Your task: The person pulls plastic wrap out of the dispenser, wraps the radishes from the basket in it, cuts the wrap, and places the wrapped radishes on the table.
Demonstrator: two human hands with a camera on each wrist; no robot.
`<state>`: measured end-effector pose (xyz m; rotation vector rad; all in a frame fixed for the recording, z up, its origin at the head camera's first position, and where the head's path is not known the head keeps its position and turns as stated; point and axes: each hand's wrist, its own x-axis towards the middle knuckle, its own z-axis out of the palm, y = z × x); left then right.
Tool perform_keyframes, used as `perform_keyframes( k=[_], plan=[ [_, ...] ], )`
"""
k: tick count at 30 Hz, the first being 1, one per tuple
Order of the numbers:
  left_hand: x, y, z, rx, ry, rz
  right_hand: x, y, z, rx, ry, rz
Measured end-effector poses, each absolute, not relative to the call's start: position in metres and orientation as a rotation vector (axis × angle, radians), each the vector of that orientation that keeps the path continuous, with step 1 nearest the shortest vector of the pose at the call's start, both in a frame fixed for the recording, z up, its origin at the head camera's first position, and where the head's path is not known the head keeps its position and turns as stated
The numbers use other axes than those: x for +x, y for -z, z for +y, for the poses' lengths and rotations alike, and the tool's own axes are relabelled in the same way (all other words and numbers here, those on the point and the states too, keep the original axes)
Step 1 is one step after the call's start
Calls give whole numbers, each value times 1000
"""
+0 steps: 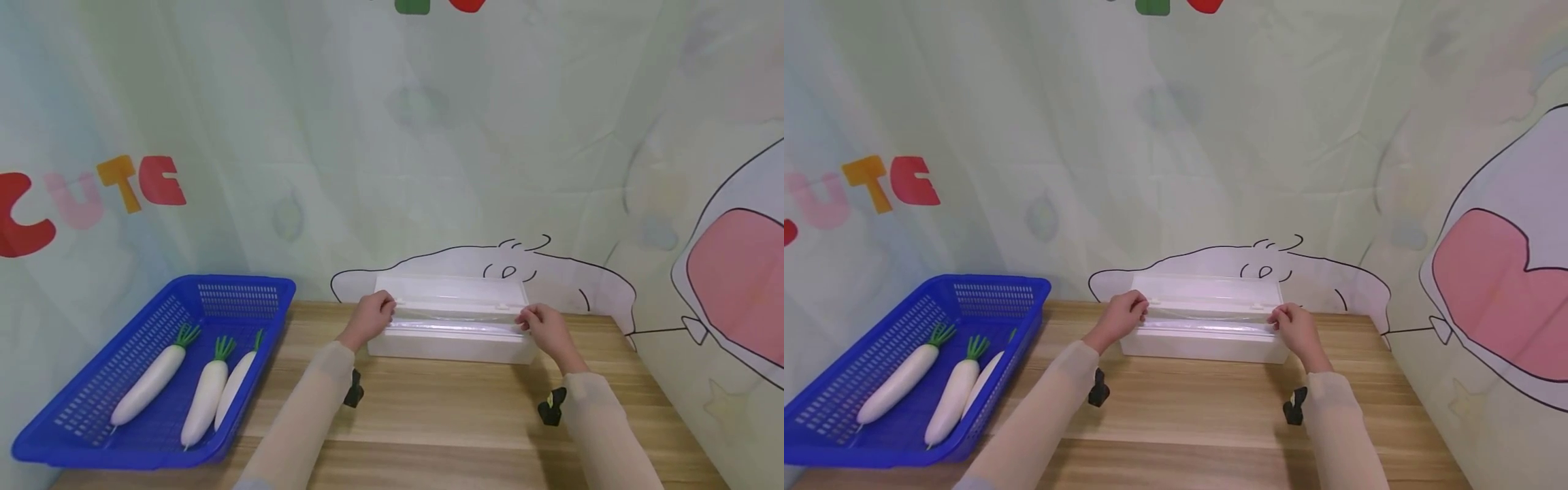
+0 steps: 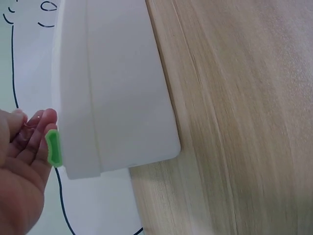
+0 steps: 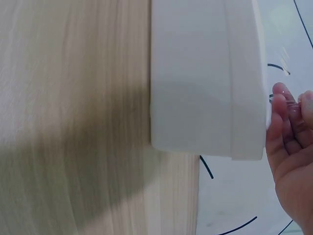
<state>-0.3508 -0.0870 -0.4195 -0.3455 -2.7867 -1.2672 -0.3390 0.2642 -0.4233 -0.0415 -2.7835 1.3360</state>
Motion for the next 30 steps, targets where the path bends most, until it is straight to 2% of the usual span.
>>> perform_keyframes(
  k=[10,16,30],
  plan=[
    [-354,422,-90,-396,1341,-2704,-339,419,268,42,-1371,-2758],
    [-354,424,-88,-277,1387,-2686,-337,422,270,134,-1266,-2768],
    [-354,420,-84,-149,1458,-2672,-338,416,262,-98,-1306,-2769]
  ],
)
